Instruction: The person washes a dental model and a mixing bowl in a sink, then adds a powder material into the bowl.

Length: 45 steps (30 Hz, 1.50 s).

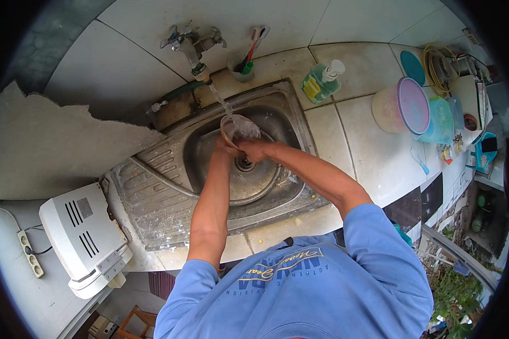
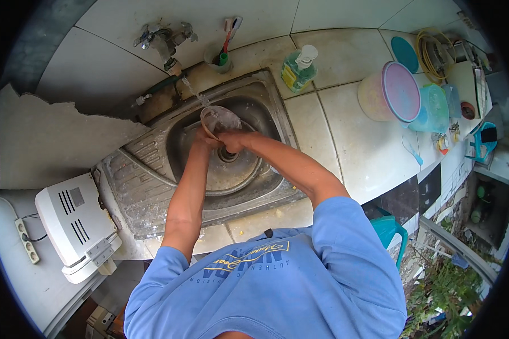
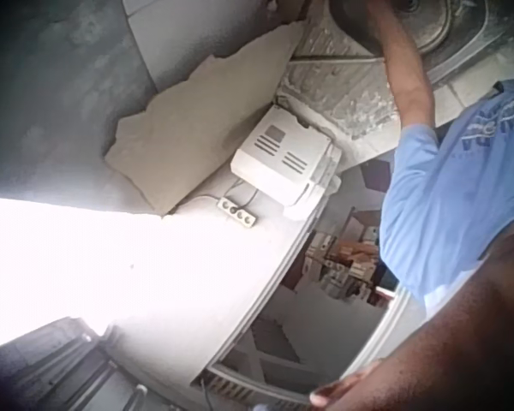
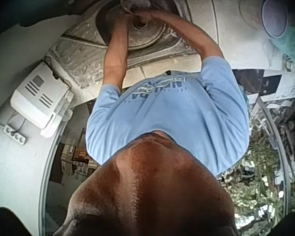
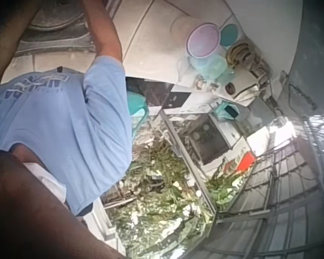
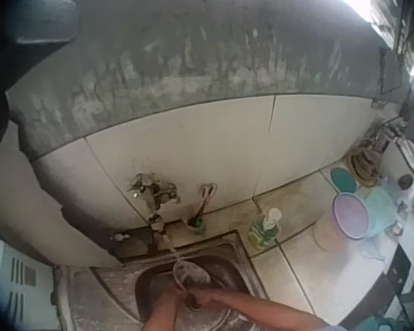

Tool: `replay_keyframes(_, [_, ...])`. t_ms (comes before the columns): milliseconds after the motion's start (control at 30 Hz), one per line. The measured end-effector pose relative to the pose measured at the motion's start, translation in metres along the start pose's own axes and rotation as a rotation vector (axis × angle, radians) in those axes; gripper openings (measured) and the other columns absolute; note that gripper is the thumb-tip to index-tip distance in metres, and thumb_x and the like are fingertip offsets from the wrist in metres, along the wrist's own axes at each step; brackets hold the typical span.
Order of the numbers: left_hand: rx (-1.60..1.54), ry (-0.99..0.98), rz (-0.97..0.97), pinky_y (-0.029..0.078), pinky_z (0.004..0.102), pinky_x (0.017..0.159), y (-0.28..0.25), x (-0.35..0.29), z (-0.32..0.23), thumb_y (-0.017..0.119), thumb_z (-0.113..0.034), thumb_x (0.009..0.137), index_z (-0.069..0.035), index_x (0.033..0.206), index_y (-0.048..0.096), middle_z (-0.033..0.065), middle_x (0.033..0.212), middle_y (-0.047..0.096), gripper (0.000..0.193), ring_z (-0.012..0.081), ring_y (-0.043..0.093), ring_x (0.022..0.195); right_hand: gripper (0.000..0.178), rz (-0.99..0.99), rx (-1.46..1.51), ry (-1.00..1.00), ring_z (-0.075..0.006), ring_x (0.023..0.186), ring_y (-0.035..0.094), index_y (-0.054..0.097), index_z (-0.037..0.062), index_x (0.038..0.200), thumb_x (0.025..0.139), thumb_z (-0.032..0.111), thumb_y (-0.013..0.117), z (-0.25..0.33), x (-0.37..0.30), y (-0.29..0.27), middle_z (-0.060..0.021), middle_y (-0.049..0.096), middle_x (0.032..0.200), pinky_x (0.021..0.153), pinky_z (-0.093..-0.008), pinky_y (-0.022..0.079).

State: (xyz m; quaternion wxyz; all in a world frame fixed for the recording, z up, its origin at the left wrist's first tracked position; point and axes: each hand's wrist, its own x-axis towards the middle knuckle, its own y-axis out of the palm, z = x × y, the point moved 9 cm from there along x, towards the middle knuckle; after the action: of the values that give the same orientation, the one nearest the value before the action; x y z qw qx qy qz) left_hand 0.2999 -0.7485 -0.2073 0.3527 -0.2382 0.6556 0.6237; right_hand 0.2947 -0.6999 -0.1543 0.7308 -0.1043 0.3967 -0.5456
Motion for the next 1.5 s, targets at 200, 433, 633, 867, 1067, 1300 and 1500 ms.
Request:
replay_keyframes(200, [0.084, -0.042, 0.016, 0.035, 0.0488, 0.113, -0.012, 0.013, -0.003, 0.043, -0.041, 0.096, -0.015, 0.136, 0.052, 0.0082, 0.139, 0.053, 0.048, 0.0296, 0.049, 0.128, 0.07, -0.031, 0.062, 0.069, -0.0373, 0.133, 0.046, 0.04, 0.0066, 0.145, 0.077, -0.004, 0.05, -0.006, 0.004, 0.001, -0.0226, 0.052, 0.139, 0.108, -0.0451, 0.04])
replay_keyframes(433, [0.289, 0.017, 0.133, 0.032, 0.0426, 0.115, -0.04, 0.018, -0.015, 0.043, -0.045, 0.094, -0.018, 0.135, 0.053, 0.0067, 0.142, 0.053, 0.05, 0.027, 0.046, 0.132, 0.062, 0.052, -0.098, 0.158, -0.0383, 0.135, 0.043, 0.045, 0.0062, 0.144, 0.082, 0.0, 0.048, 0.014, 0.0, 0.01, -0.025, 0.05, 0.14, 0.113, -0.046, 0.035])
replay_keyframes(633, [-0.049, 0.002, -0.271, 0.046, 0.0535, 0.1, -0.031, 0.012, -0.004, 0.039, -0.028, 0.097, -0.003, 0.12, 0.06, 0.0179, 0.119, 0.065, 0.041, 0.0345, 0.063, 0.108, 0.058, -0.208, -0.558, 0.048, -0.0408, 0.136, 0.04, 0.047, 0.0064, 0.142, 0.084, 0.004, 0.051, -0.039, -0.047, 0.04, -0.0234, 0.049, 0.141, 0.119, -0.0492, 0.021])
replay_keyframes(867, [0.203, 0.354, 0.004, 0.056, 0.0471, 0.085, -0.031, 0.037, -0.025, 0.048, -0.043, 0.1, -0.002, 0.121, 0.057, 0.0171, 0.108, 0.066, 0.047, 0.0316, 0.066, 0.096, 0.043, -0.952, 0.074, 0.041, -0.0365, 0.126, 0.05, 0.055, 0.0049, 0.127, 0.085, 0.006, 0.062, 0.034, -0.04, -0.027, -0.018, 0.058, 0.13, 0.11, -0.0487, 0.035])
replay_keyframes(1067, [0.446, 0.175, 0.064, 0.054, 0.0427, 0.093, -0.014, -0.031, -0.021, 0.041, -0.058, 0.1, -0.003, 0.128, 0.054, 0.0148, 0.118, 0.063, 0.062, 0.0276, 0.064, 0.106, 0.033, -0.738, 0.462, -0.048, -0.0368, 0.098, 0.066, 0.058, 0.0042, 0.121, 0.089, 0.011, 0.065, 0.022, -0.015, -0.008, -0.0194, 0.068, 0.103, 0.085, -0.0446, 0.05])
replay_keyframes(1300, [-0.042, 0.709, 0.129, 0.049, 0.0441, 0.1, -0.006, -0.051, -0.023, 0.038, -0.052, 0.103, -0.005, 0.131, 0.052, 0.0129, 0.125, 0.061, 0.057, 0.0275, 0.057, 0.118, 0.026, -0.845, 0.612, 0.247, -0.035, 0.068, 0.066, 0.07, 0.0045, 0.096, 0.096, 0.028, 0.06, 0.024, -0.008, -0.069, -0.0148, 0.068, 0.075, 0.06, -0.0427, 0.047])
replay_keyframes(1500, [-0.174, 0.338, -0.181, 0.048, 0.0495, 0.099, -0.014, -0.027, -0.002, 0.036, -0.047, 0.101, -0.005, 0.13, 0.053, 0.0137, 0.128, 0.059, 0.054, 0.0309, 0.057, 0.116, 0.037, -0.947, -0.135, 0.021, -0.0354, 0.115, 0.058, 0.064, 0.0025, 0.121, 0.088, 0.019, 0.061, 0.043, -0.028, -0.036, -0.0229, 0.061, 0.123, 0.099, -0.0448, 0.044])
